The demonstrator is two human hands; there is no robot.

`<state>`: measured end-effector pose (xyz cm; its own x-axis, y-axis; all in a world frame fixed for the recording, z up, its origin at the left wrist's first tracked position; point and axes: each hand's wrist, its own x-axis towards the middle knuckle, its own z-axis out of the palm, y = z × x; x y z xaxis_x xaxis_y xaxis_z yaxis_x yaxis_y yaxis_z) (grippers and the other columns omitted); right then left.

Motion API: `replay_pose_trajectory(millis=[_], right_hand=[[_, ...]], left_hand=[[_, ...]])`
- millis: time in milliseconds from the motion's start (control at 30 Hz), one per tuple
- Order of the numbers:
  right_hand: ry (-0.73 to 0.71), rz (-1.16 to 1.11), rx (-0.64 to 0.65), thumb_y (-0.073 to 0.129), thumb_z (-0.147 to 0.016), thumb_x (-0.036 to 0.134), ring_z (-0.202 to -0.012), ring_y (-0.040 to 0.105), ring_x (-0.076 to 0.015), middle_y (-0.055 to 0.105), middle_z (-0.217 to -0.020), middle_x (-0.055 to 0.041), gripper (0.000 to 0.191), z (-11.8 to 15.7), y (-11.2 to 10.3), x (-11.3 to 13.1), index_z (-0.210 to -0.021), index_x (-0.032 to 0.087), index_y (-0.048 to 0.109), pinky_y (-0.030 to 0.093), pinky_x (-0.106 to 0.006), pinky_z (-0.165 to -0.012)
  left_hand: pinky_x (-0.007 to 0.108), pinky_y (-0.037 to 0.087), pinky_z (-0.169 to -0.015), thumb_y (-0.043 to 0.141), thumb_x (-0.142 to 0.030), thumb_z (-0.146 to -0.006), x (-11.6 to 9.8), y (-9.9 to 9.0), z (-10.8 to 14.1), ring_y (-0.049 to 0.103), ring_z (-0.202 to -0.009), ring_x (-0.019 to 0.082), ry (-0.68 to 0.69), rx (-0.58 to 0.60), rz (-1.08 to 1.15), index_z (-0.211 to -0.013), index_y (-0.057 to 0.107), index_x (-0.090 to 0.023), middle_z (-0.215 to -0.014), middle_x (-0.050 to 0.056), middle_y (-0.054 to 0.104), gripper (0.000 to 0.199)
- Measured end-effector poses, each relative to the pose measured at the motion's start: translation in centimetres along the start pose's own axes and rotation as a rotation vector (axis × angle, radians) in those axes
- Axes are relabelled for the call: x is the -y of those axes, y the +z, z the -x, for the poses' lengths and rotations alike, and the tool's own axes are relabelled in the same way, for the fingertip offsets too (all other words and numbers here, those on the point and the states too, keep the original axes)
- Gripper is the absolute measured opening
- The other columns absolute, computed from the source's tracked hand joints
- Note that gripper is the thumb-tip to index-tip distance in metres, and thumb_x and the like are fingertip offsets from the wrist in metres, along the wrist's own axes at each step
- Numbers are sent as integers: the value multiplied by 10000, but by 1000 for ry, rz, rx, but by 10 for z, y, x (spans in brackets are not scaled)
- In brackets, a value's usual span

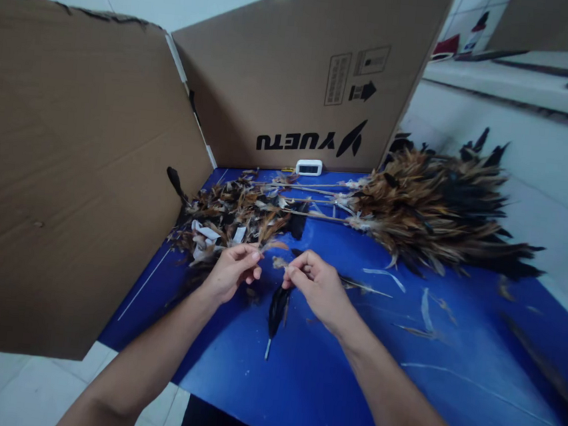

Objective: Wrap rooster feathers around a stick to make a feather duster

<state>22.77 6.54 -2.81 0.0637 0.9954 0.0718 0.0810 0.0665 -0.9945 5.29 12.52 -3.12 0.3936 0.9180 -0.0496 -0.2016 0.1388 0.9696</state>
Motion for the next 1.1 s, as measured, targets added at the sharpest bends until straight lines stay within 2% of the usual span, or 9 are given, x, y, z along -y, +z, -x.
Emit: replay_pose_trajectory(millis=[100,233,433,533,667,933,1100], right_hand=[[37,-103,33,616,-768,320,-605,583,-124,622,-627,15,185,1,-1,3,-711,199,489,430,-267,-621],[69,-161,81,592,-783,316,-555,552,-110,615,-598,22,186,2,-2,8,-712,203,463,384,-241,-535],[102,-141,131,591,-752,274,-514,520,-98,604,-587,16,153,3,-3,11,-682,190,483,327,-231,-471],[107,-148,141,589,-757,281,-511,510,-93,598,-573,23,160,3,-4,11,-684,191,478,321,-228,-475],[102,-155,140,584,-770,300,-521,515,-98,595,-577,22,175,3,-4,10,-693,194,468,321,-229,-479],[146,-144,91,629,-742,317,-607,585,-118,618,-668,11,164,0,-5,3,-772,189,531,433,-249,-586],[129,94,30,687,-673,346,-699,608,-160,667,-812,-27,265,0,4,-5,-872,184,621,474,-302,-657]], left_hand=[[156,342,-362,703,-405,-692,2,-1,0,525,-425,64,1,61,-43,-750,598,-127,-626,9,620,302],[155,359,-364,702,-443,-682,4,1,1,531,-422,82,-77,137,-25,-759,561,-145,-509,-29,566,339],[144,361,-357,719,-434,-669,5,3,1,551,-443,85,-125,145,43,-745,523,-151,-561,-6,612,353],[159,411,-401,735,-397,-665,6,3,1,566,-466,90,-121,148,51,-745,545,-133,-552,3,620,334],[198,471,-499,756,-382,-645,9,3,0,578,-475,89,-126,136,51,-731,556,-119,-565,17,642,341],[192,424,-466,743,-392,-655,9,6,1,526,-426,75,-63,80,25,-715,558,-122,-513,-8,602,332],[212,447,-488,706,-398,-689,10,8,1,531,-430,84,55,-12,-54,-702,560,-135,-514,-14,600,301]])
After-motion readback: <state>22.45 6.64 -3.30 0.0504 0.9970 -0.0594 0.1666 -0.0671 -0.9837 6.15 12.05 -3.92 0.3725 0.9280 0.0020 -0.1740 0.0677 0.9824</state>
